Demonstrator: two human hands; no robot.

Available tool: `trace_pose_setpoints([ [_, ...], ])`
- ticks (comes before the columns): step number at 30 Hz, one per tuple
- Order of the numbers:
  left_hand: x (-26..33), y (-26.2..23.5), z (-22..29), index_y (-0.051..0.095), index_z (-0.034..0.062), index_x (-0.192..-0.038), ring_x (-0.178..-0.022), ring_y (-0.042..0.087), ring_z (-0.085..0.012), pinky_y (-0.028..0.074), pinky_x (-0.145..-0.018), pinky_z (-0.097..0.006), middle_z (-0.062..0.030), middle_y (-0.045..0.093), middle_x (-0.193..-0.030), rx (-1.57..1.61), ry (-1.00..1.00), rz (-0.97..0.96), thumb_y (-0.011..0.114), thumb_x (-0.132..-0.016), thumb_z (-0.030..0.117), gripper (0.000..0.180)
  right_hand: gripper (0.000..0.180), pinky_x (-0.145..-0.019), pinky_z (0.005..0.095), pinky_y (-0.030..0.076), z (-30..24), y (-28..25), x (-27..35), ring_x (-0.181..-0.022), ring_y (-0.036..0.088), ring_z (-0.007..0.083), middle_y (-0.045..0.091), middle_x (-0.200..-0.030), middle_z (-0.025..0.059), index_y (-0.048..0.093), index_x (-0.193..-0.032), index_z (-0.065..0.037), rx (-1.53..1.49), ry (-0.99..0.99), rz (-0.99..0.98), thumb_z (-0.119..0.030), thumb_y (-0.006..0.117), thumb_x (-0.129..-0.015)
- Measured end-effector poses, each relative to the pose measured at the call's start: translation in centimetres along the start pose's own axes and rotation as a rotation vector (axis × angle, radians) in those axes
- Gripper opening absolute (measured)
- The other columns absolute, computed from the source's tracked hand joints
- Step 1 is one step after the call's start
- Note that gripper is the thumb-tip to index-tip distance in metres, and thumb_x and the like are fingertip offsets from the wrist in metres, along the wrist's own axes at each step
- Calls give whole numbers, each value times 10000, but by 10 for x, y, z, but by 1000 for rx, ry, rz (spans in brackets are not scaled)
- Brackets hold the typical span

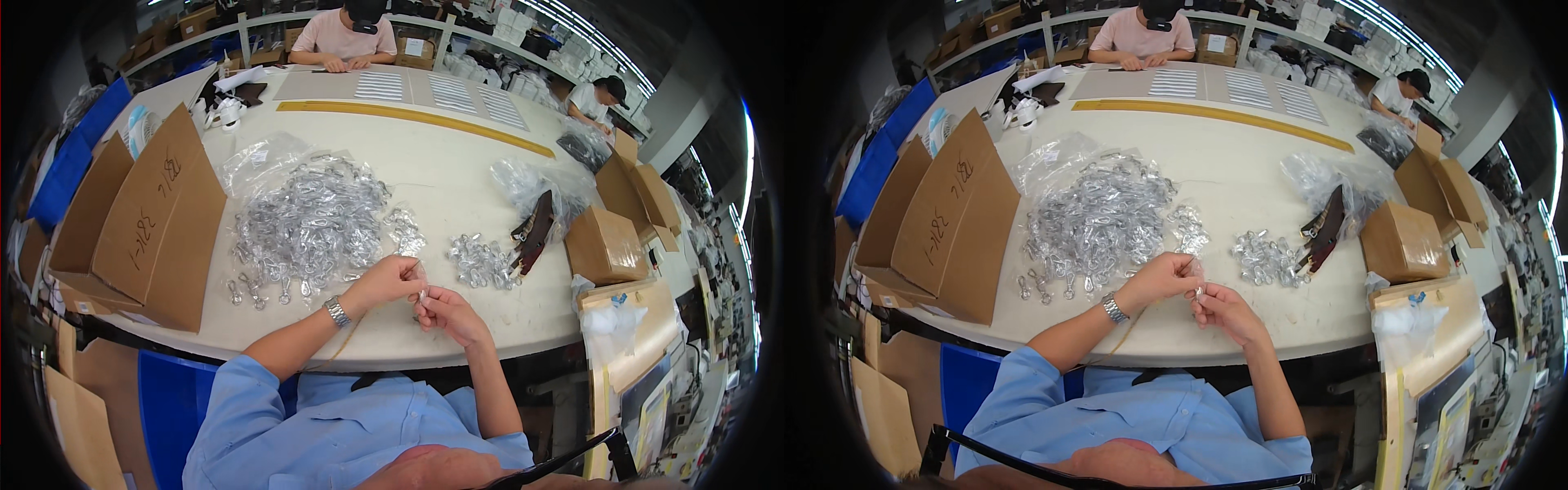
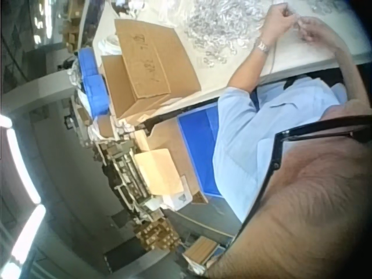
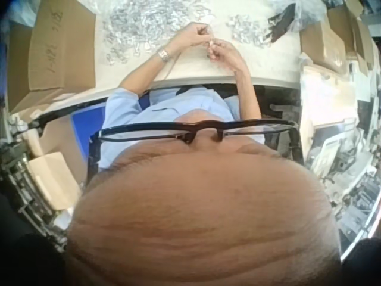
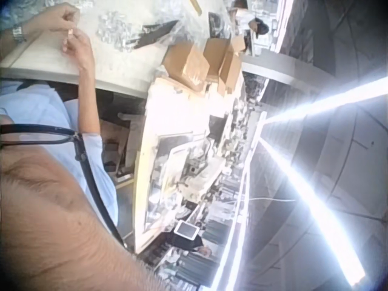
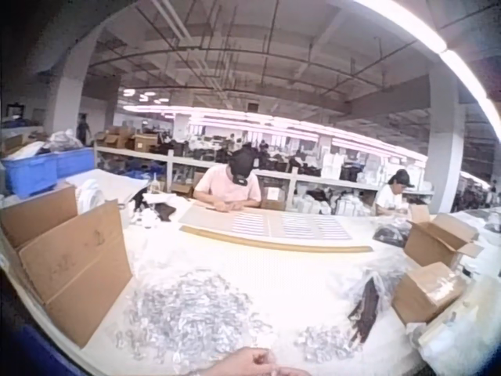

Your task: The person attaches metal fasteners to a yellow cord by hand at an assembly table.

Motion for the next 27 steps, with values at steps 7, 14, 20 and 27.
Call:
trace_pose_setpoints([
  [7,8,-12,10,643,14,-926,-647,569,-60,485,-615,-255,10,614,-740,-272,190,250,689,-954,97,99,218,-681,392,530,-38,10,2,-736,685,244,695,-831,113,624,-1143,-21,1052,-170,363,-226,592,-1076],
  [14,6,-8,20,678,17,-1043,-612,574,-78,473,-594,-243,-4,632,-754,-184,15,88,651,-999,143,136,204,-654,406,516,-31,11,9,-715,668,252,670,-794,144,617,-1070,-20,1047,-323,454,-213,556,-1086],
  [20,0,-52,-12,717,21,-1165,-766,655,-87,516,-691,-259,-24,715,-842,-278,-62,249,574,-1093,249,278,275,-644,257,510,-23,-1,16,-652,475,59,483,-754,-37,590,-965,-54,481,-173,260,-263,515,-1128],
  [27,11,28,21,658,31,-1391,-794,708,-185,561,-757,-332,-105,763,-866,-273,78,-249,500,-1087,191,378,256,-578,242,497,-2,-23,18,-626,440,46,492,-756,-52,622,-1049,-48,373,-71,222,-255,496,-1133],
])
Point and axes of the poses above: each hand's wrist, its own x-axis away from the middle knuckle, its own y-axis out of the palm, z = x × y, the point moved 10 cm from there along -x, towards the middle knuckle
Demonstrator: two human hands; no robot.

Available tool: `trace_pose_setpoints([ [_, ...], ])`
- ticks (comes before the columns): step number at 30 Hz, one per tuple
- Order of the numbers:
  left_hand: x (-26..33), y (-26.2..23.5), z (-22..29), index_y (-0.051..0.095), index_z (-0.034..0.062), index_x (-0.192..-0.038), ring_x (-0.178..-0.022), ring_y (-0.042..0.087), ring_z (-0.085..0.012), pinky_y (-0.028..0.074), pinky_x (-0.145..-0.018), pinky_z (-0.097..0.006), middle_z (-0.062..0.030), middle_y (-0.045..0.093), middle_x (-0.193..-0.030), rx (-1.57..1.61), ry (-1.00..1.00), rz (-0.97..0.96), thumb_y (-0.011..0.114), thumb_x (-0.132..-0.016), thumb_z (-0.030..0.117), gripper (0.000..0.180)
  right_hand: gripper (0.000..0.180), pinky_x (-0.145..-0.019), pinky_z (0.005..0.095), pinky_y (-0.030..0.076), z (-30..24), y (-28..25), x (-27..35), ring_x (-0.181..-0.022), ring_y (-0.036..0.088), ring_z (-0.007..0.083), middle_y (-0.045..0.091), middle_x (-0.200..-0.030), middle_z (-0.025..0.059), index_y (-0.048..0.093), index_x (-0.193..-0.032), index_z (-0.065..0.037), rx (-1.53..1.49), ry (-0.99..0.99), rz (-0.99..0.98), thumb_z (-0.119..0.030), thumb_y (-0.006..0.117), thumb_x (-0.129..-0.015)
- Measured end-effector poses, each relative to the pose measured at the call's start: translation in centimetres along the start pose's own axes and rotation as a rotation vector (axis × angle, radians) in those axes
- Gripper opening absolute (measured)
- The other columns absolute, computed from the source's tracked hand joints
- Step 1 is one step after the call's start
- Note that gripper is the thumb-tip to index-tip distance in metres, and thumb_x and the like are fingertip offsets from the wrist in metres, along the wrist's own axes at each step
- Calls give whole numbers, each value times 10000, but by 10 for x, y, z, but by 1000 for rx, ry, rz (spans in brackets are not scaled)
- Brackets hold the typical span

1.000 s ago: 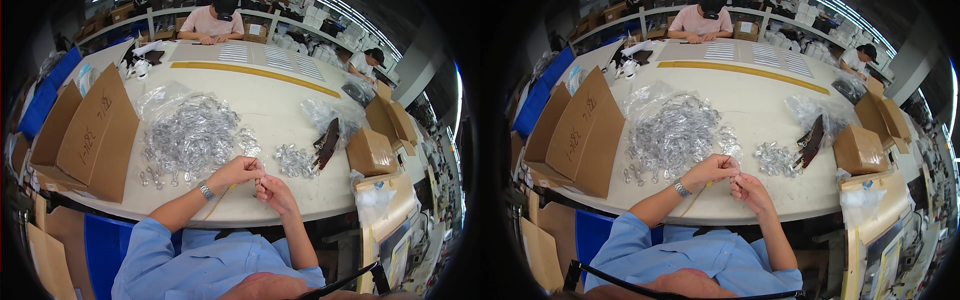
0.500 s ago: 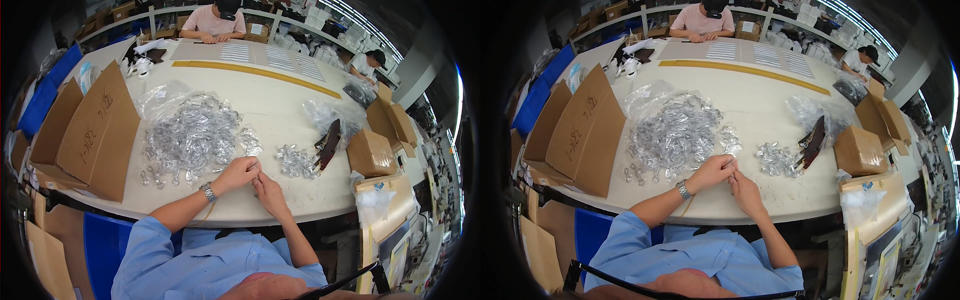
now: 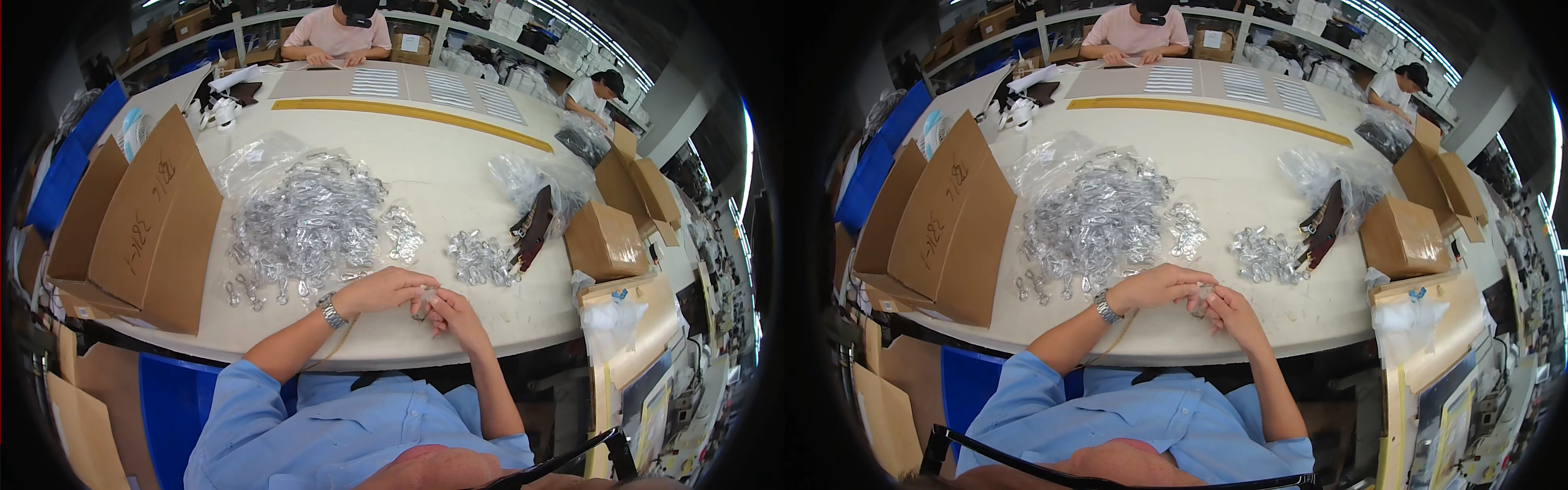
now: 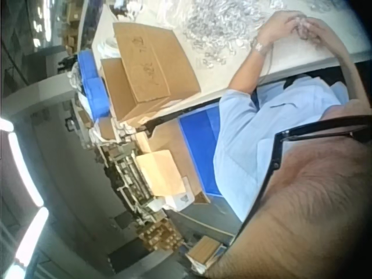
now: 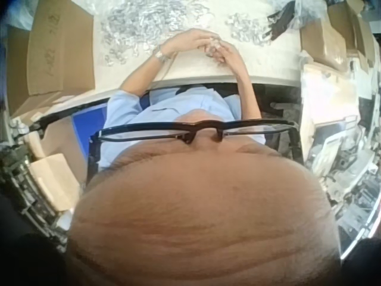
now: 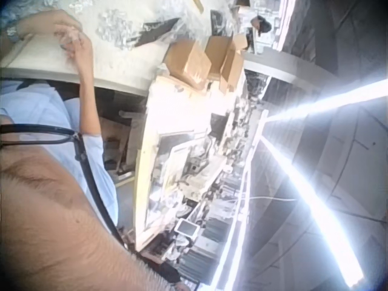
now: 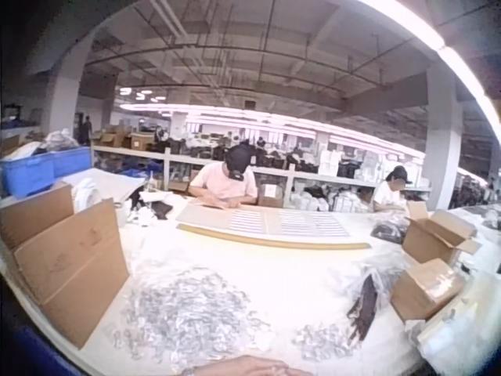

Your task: The person attaches metal fasteners to a yellow cord by hand at an assembly table.

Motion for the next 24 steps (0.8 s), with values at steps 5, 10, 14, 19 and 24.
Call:
trace_pose_setpoints([
  [5,1,14,-1,583,36,-1452,-772,694,-144,561,-739,-329,-61,739,-833,-63,-27,-84,469,-1094,135,389,275,-579,238,503,2,7,-2,-625,447,36,509,-762,-56,650,-1117,-39,-36,13,-21,-254,481,-1140],
  [10,0,13,-13,612,35,-1350,-703,690,-169,552,-664,-348,-70,719,-795,10,19,100,477,-1090,124,306,267,-574,236,497,-2,8,-1,-626,445,38,503,-763,-55,641,-1100,-41,-13,-25,53,-244,474,-1147],
  [14,6,18,-9,621,31,-1333,-694,684,-160,547,-653,-337,-65,701,-774,-497,89,307,500,-1087,118,287,256,-572,243,498,6,11,2,-624,449,40,507,-763,-51,634,-1082,-39,12,24,127,-240,486,-1142],
  [19,-6,2,-26,641,50,-1325,-650,626,-109,505,-593,-303,-5,654,-741,107,-45,215,560,-1076,147,279,219,-574,257,491,2,-1,-8,-638,497,48,542,-771,-28,620,-1072,-23,-85,-14,135,-205,510,-1127],
  [24,11,-49,-27,689,55,-1274,-578,469,-20,348,-507,-204,32,614,-727,225,-201,382,570,-1077,165,255,144,-692,393,556,-109,-60,10,-865,682,251,691,-1000,101,647,-1085,-21,1061,-445,736,-127,673,-991],
])
Point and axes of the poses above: each hand's wrist, its own x-axis away from the middle knuckle, its own y-axis out of the palm, z = x × y, the point moved 10 cm from there along -x, towards the middle knuckle
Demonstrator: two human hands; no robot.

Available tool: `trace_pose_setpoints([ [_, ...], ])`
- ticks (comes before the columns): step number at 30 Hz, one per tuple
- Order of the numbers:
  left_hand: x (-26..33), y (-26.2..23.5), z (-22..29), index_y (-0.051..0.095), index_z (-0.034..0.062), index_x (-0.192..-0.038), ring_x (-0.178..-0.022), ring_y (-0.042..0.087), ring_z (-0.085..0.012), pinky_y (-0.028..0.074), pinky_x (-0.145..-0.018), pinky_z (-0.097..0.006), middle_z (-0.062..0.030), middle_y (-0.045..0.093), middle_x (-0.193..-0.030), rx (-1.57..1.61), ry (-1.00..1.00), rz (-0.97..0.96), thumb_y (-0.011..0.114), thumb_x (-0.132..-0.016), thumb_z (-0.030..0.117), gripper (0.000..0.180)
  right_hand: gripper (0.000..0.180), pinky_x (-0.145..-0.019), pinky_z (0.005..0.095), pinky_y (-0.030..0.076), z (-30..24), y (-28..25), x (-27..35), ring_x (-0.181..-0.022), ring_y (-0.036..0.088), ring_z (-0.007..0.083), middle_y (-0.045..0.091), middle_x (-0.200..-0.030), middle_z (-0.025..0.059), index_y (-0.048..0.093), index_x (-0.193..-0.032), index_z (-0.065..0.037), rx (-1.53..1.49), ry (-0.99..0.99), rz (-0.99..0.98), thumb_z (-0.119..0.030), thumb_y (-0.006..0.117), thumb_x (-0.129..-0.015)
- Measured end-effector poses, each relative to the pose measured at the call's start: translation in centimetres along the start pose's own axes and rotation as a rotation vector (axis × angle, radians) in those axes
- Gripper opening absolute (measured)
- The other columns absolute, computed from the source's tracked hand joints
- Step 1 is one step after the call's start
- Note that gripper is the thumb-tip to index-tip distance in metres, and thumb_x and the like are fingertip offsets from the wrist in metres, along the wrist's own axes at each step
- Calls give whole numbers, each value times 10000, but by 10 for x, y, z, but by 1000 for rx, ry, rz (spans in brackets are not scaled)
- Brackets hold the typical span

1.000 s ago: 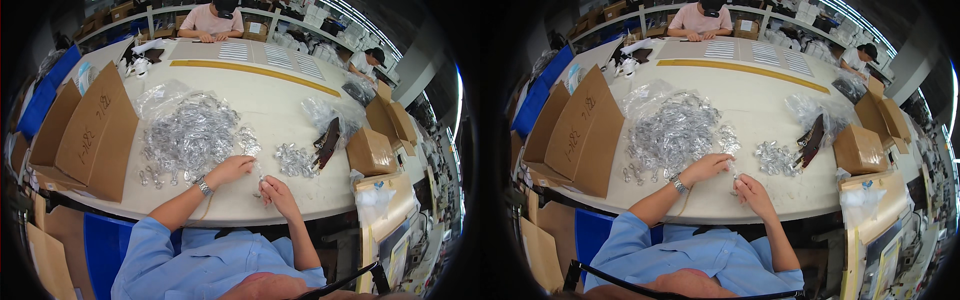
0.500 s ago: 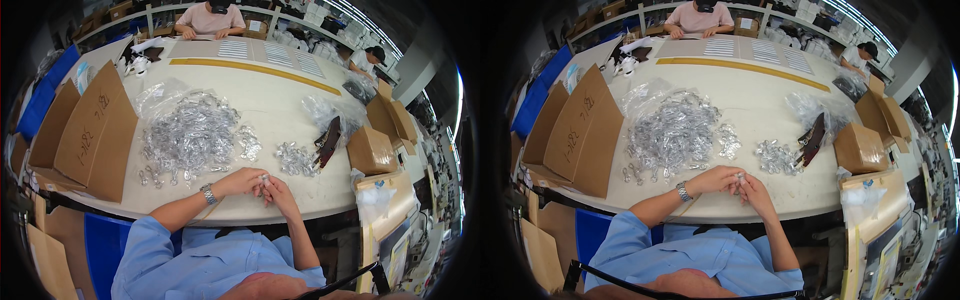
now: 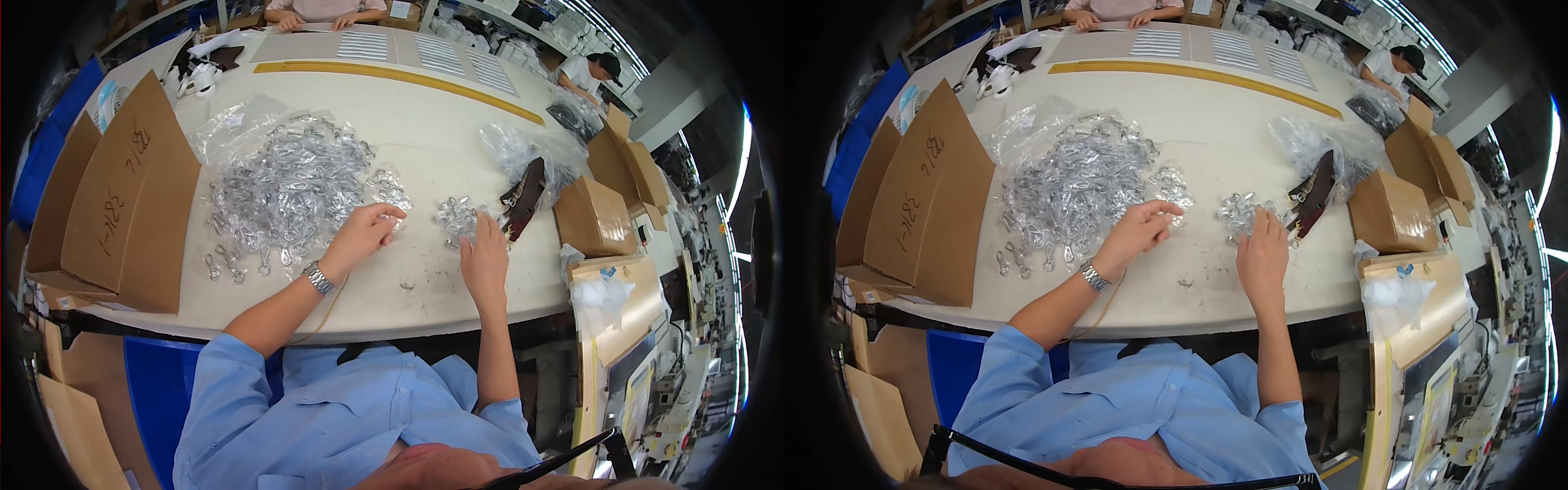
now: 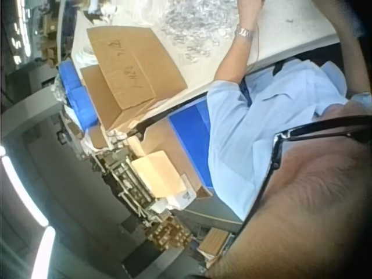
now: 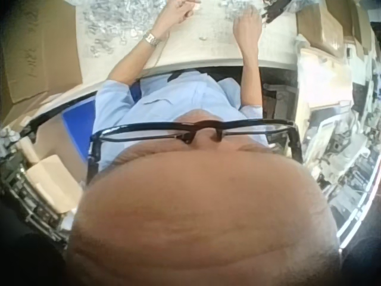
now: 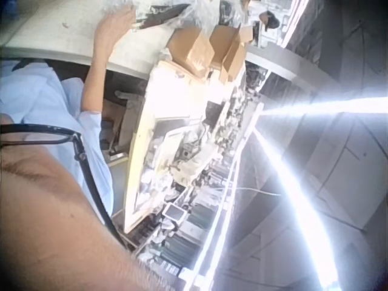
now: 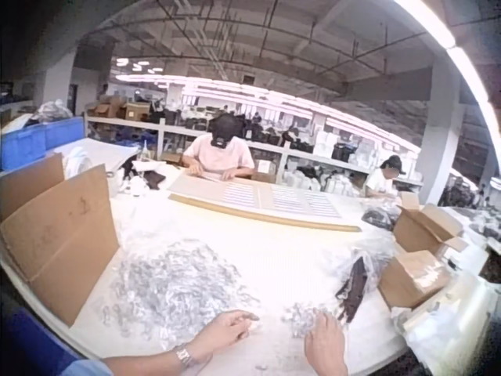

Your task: The person attaches metal fasteners to a yellow cord by hand at an assembly table.

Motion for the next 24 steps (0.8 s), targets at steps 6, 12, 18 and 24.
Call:
trace_pose_setpoints([
  [6,3,-49,8,719,25,-1142,-521,394,-6,292,-462,-208,74,546,-685,255,64,366,581,-1082,173,211,320,-785,451,582,-71,75,-17,-1003,676,338,687,-1088,142,679,-1142,-27,43,-351,-153,-157,794,-873],
  [12,-1,-42,2,736,31,-1078,-545,417,-1,311,-471,-190,71,556,-688,318,97,377,569,-1089,170,218,300,-677,420,583,-88,164,-22,-889,712,298,697,-928,140,693,-1079,-28,356,-388,-242,-196,786,-848],
  [18,10,-57,12,732,33,-1108,-550,418,-2,314,-477,-189,73,562,-693,274,112,445,567,-1091,160,208,184,-676,391,599,-84,164,-26,-878,733,283,709,-934,130,660,-1004,-4,433,-417,-347,-114,703,-863],
  [24,9,-50,15,741,18,-1084,-574,457,-12,349,-507,-201,55,577,-676,279,142,438,564,-1074,122,205,137,-659,410,594,-95,157,-11,-820,723,288,698,-907,137,665,-949,-14,401,-487,-295,-59,695,-822],
])
Point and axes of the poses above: each hand's wrist, its own x-axis away from the middle knuckle, its own y-axis out of the palm, z = x × y, the point moved 10 cm from there along -x, towards the middle knuckle
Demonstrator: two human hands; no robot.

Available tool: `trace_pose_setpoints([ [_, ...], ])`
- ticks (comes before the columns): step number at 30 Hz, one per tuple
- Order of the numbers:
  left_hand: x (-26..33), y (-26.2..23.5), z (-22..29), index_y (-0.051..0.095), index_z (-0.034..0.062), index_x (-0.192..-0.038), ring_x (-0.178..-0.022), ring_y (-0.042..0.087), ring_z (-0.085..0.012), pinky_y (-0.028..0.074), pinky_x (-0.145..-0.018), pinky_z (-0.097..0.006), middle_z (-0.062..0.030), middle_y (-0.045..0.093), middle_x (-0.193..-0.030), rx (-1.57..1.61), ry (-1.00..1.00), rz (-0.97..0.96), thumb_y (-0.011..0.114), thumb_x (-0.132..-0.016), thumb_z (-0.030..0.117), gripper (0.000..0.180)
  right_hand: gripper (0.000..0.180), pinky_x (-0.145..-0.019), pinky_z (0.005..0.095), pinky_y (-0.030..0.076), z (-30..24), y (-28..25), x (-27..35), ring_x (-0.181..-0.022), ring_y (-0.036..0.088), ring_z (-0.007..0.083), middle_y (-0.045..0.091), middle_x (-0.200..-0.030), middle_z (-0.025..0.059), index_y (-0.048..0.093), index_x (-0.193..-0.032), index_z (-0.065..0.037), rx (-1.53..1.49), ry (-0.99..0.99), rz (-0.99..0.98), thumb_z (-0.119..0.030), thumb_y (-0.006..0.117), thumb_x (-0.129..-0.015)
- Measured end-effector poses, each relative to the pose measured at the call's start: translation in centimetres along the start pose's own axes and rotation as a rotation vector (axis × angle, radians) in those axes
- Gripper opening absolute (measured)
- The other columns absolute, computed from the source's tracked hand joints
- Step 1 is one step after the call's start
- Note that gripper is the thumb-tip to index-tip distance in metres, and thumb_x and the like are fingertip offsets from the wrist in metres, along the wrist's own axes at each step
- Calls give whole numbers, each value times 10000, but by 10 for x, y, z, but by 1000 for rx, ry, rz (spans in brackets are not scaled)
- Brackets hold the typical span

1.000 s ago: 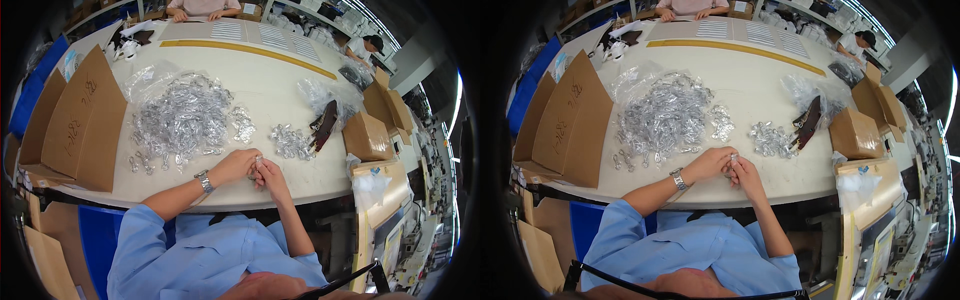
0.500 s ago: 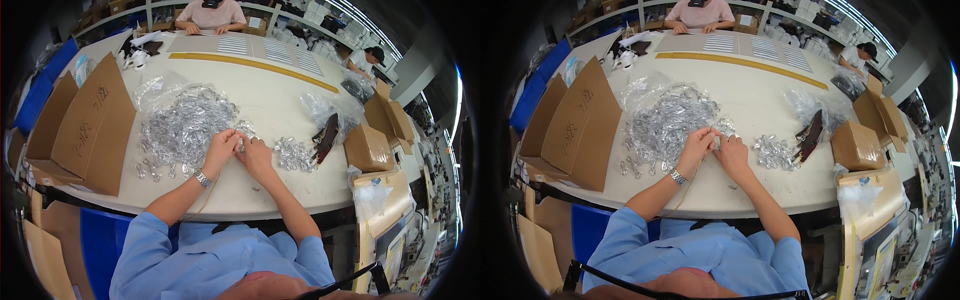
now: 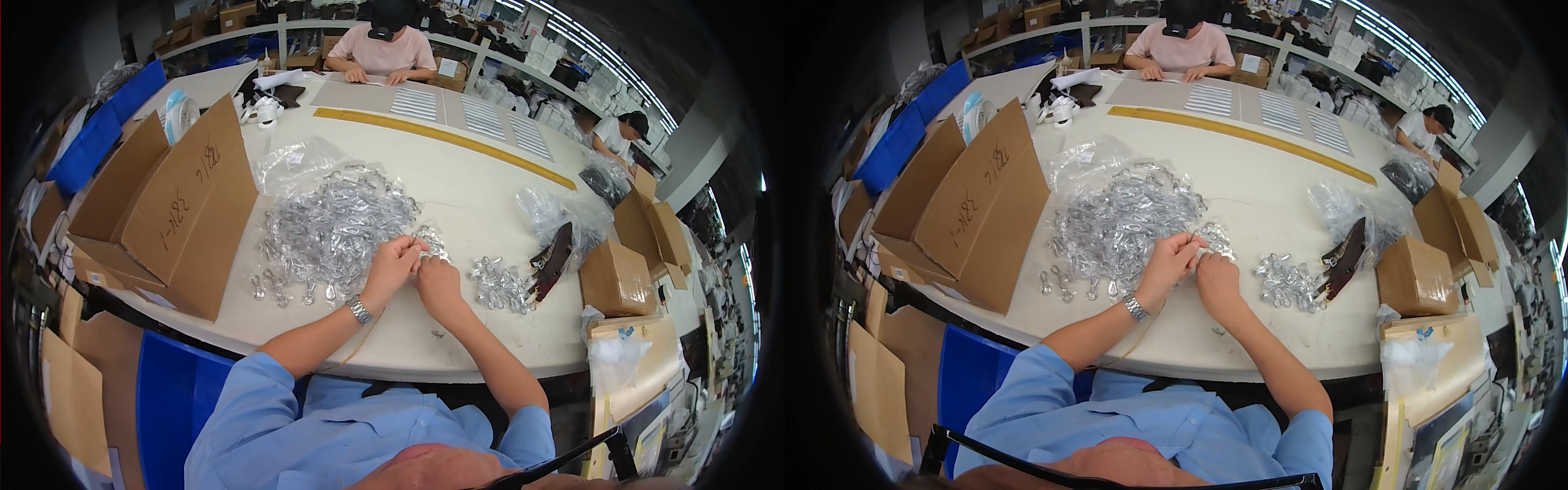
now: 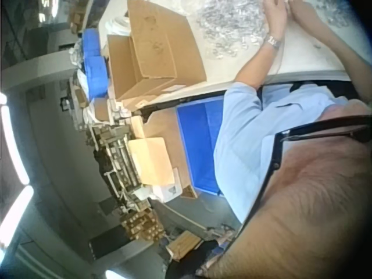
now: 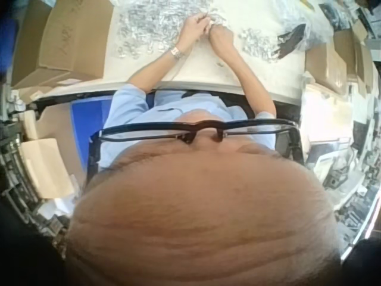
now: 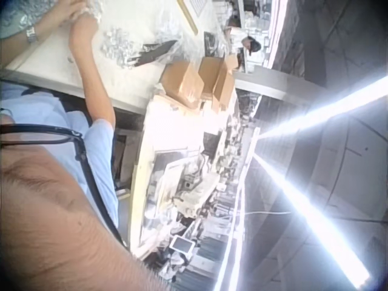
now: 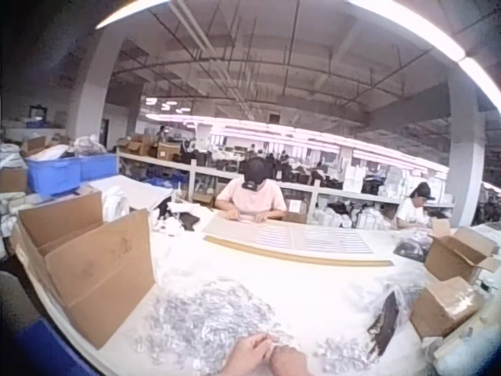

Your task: The person attaches metal fasteners to a yellow cord by hand at an assembly table.

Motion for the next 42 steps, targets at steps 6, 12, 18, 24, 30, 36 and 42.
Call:
trace_pose_setpoints([
  [6,0,-6,1,743,15,-1091,-576,456,-16,354,-521,-209,53,584,-678,31,-12,27,557,-1079,119,214,137,-660,423,588,-4,5,-9,-833,729,284,702,-899,127,674,-949,-42,71,-7,-60,-54,698,-815],
  [12,-4,-3,0,745,27,-1125,-606,513,-39,409,-554,-220,27,625,-713,-60,17,-21,594,-1062,130,194,113,-689,424,583,45,-14,-4,-789,735,322,707,-853,158,657,-946,-18,-92,87,-13,-31,674,-835],
  [18,10,23,39,753,49,-1164,-779,653,-163,527,-699,-291,-51,771,-968,-535,397,-64,742,-969,193,243,119,-709,429,588,60,-88,31,-808,738,311,744,-976,135,678,-1031,-28,-557,108,240,-22,667,-913],
  [24,12,46,4,761,32,-1180,-626,489,-55,444,-591,-261,-18,782,-1011,-473,270,-328,791,-941,217,304,158,-763,331,592,57,-88,66,-846,756,234,749,-996,141,703,-1110,18,-831,211,238,25,658,-959],
  [30,7,46,-14,768,18,-1076,-669,534,-43,451,-616,-256,-14,748,-884,-462,159,-423,783,-950,204,224,130,-773,290,579,66,-71,84,-816,710,136,736,-965,80,699,-1096,17,-999,351,151,21,653,-975],
  [36,14,54,-18,762,2,-991,-751,651,-111,510,-705,-294,-64,746,-836,-417,121,-471,757,-955,202,204,123,-773,256,563,77,-42,96,-837,668,75,713,-952,25,690,-1118,31,-1208,486,144,7,641,-1008],
  [42,17,57,-19,760,25,-1023,-771,604,-67,483,-702,-264,-17,733,-849,-463,114,-497,759,-962,188,174,137,-769,247,553,78,-42,99,-846,670,77,718,-969,32,690,-1137,35,-1185,493,217,2,648,-1010],
])
Point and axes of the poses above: each hand's wrist, its own x-axis away from the middle knuckle, its own y-axis out of the palm, z = x × y, the point moved 10 cm from there along -x, towards the middle knuckle
